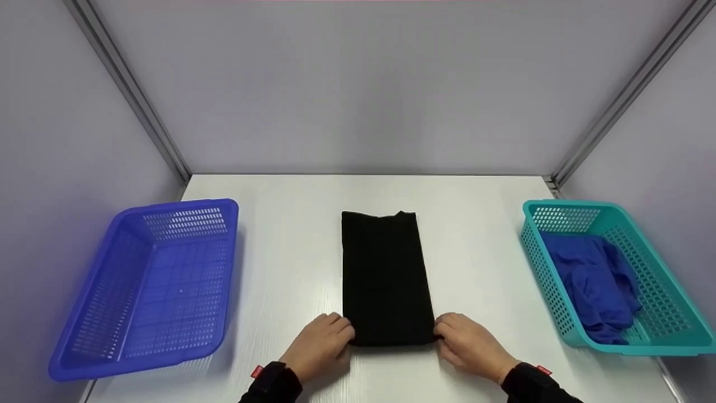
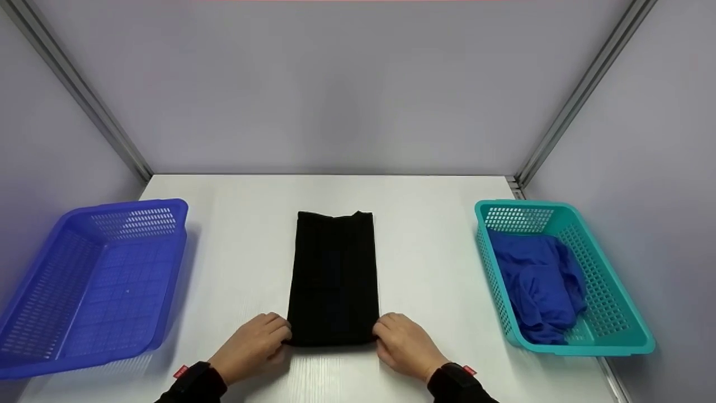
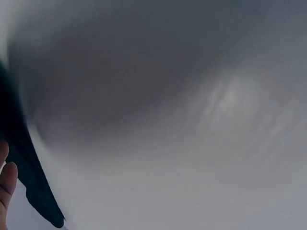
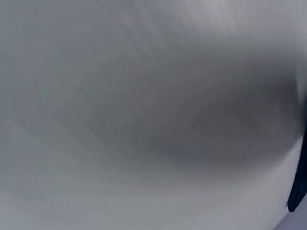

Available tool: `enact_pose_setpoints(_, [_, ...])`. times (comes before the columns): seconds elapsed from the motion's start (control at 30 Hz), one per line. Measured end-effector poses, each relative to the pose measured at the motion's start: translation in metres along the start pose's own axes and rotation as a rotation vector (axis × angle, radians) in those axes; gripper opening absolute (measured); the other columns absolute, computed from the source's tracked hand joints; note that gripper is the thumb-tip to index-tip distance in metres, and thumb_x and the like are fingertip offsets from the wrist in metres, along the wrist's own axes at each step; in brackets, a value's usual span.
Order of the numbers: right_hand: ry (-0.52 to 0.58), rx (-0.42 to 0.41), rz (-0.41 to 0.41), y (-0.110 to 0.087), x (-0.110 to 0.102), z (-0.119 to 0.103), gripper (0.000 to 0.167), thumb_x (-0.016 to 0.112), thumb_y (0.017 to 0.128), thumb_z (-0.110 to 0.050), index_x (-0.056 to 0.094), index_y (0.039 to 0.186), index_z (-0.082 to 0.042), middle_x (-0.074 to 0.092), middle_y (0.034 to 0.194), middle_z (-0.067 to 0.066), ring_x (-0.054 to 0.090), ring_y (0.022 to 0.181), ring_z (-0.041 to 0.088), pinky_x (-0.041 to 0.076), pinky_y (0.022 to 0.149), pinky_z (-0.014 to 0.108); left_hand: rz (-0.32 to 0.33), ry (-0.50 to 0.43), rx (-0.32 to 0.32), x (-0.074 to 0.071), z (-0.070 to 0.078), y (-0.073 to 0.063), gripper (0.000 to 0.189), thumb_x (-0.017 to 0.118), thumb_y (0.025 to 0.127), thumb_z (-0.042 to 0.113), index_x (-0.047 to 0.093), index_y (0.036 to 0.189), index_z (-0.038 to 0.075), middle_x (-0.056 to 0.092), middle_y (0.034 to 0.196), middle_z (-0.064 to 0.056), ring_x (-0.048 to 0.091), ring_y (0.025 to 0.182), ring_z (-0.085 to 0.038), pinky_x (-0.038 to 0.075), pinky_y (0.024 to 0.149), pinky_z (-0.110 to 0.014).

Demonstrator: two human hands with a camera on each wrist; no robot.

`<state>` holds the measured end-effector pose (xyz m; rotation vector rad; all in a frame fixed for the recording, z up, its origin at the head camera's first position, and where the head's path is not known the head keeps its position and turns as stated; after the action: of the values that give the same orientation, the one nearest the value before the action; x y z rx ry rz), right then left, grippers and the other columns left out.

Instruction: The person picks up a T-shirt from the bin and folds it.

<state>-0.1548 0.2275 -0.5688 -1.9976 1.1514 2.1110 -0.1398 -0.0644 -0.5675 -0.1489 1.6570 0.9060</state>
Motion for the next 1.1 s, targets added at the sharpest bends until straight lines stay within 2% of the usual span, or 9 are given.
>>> enact_pose_setpoints(0.2, [0.195,0.228,0.048,0.012,-0.021,0.009,0.029,0.074,0.079,0.007,0.065,0.103,-0.007,0.070,0.107,0.003,0.069,0.098,0.017,0.057,0.082,0.033,0.124,-0.219,-0.168,-0.020,-0.013,0.013,0.025,0.073,0.074,0.002,0.061,0.092,0.014,0.065,0.093,0.005,0.064,0.090,-0.014,0.054,0.081,-0.030])
enact_pose_setpoints(0.4, [0.384,0.418,0.064,0.024,-0.034,0.016,0.026,0.066,0.087,0.010,0.064,0.099,-0.012,0.074,0.095,-0.006,0.072,0.091,0.011,0.060,0.077,0.040,0.173,-0.458,-0.295,-0.040,-0.021,0.022,0.024,0.071,0.079,-0.004,0.064,0.098,0.010,0.072,0.093,0.001,0.069,0.083,-0.012,0.058,0.075,-0.029])
enact_pose_setpoints(0.5, [0.499,0.466,0.064,0.029,-0.038,0.018,0.026,0.061,0.089,0.011,0.059,0.095,-0.014,0.070,0.083,-0.010,0.067,0.079,0.005,0.058,0.070,0.030,0.164,-0.624,-0.368,-0.046,-0.024,0.026,0.022,0.066,0.081,-0.008,0.061,0.095,0.008,0.072,0.088,-0.001,0.070,0.077,-0.010,0.059,0.071,-0.026])
enact_pose_setpoints(0.6, [0.625,0.506,0.056,0.033,-0.039,0.018,0.023,0.056,0.093,0.012,0.057,0.096,-0.011,0.062,0.074,-0.008,0.057,0.068,0.000,0.052,0.061,0.023,0.147,-0.758,-0.432,-0.049,-0.027,0.027,0.022,0.062,0.083,-0.009,0.057,0.093,0.009,0.067,0.077,0.005,0.063,0.068,-0.002,0.056,0.062,-0.022])
enact_pose_setpoints(0.73, [0.787,0.606,0.001,0.039,-0.039,0.019,0.013,0.052,0.100,0.006,0.057,0.098,-0.007,0.061,0.072,-0.002,0.059,0.062,0.005,0.056,0.055,0.029,0.100,-0.927,-0.522,-0.050,-0.031,0.026,0.019,0.058,0.087,-0.008,0.056,0.092,0.010,0.060,0.067,0.009,0.054,0.053,-0.001,0.050,0.048,-0.024])
enact_pose_setpoints(0.83, [0.866,0.714,-0.042,0.041,-0.037,0.022,0.007,0.052,0.103,-0.002,0.057,0.099,-0.005,0.065,0.075,0.001,0.064,0.063,0.013,0.058,0.057,0.034,0.059,-1.029,-0.618,-0.046,-0.036,0.026,0.012,0.056,0.090,-0.004,0.055,0.093,0.008,0.062,0.064,0.003,0.058,0.046,-0.012,0.051,0.043,-0.028])
enact_pose_setpoints(0.9, [0.881,0.783,-0.054,0.042,-0.034,0.025,0.006,0.053,0.104,-0.005,0.058,0.101,-0.004,0.065,0.074,0.002,0.064,0.061,0.015,0.057,0.057,0.035,0.043,-1.036,-0.682,-0.043,-0.040,0.026,0.009,0.055,0.091,-0.001,0.055,0.094,0.008,0.062,0.065,0.002,0.060,0.046,-0.018,0.052,0.043,-0.030])
enact_pose_setpoints(0.97, [0.870,0.847,-0.051,0.045,-0.030,0.030,0.007,0.054,0.104,-0.008,0.059,0.103,-0.003,0.064,0.075,0.004,0.064,0.061,0.016,0.058,0.059,0.036,0.037,-0.988,-0.732,-0.039,-0.045,0.028,0.009,0.056,0.092,0.000,0.057,0.095,0.009,0.064,0.069,0.003,0.062,0.048,-0.019,0.053,0.046,-0.029])
enact_pose_setpoints(1.1, [0.788,0.903,0.001,0.055,-0.022,0.043,0.008,0.059,0.103,-0.008,0.063,0.106,-0.002,0.066,0.078,0.006,0.064,0.064,0.016,0.059,0.062,0.033,0.076,-0.796,-0.784,-0.036,-0.056,0.034,0.011,0.060,0.092,0.002,0.062,0.097,0.012,0.065,0.078,0.006,0.063,0.059,-0.012,0.053,0.057,-0.027])
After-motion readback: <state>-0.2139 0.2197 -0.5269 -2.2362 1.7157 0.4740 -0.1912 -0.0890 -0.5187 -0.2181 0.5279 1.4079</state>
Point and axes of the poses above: each hand's wrist, its own y-axis towards the middle knuckle, its own x-axis out of the palm, z = x × y, the point moved 5 cm from there along y, towards the middle knuckle
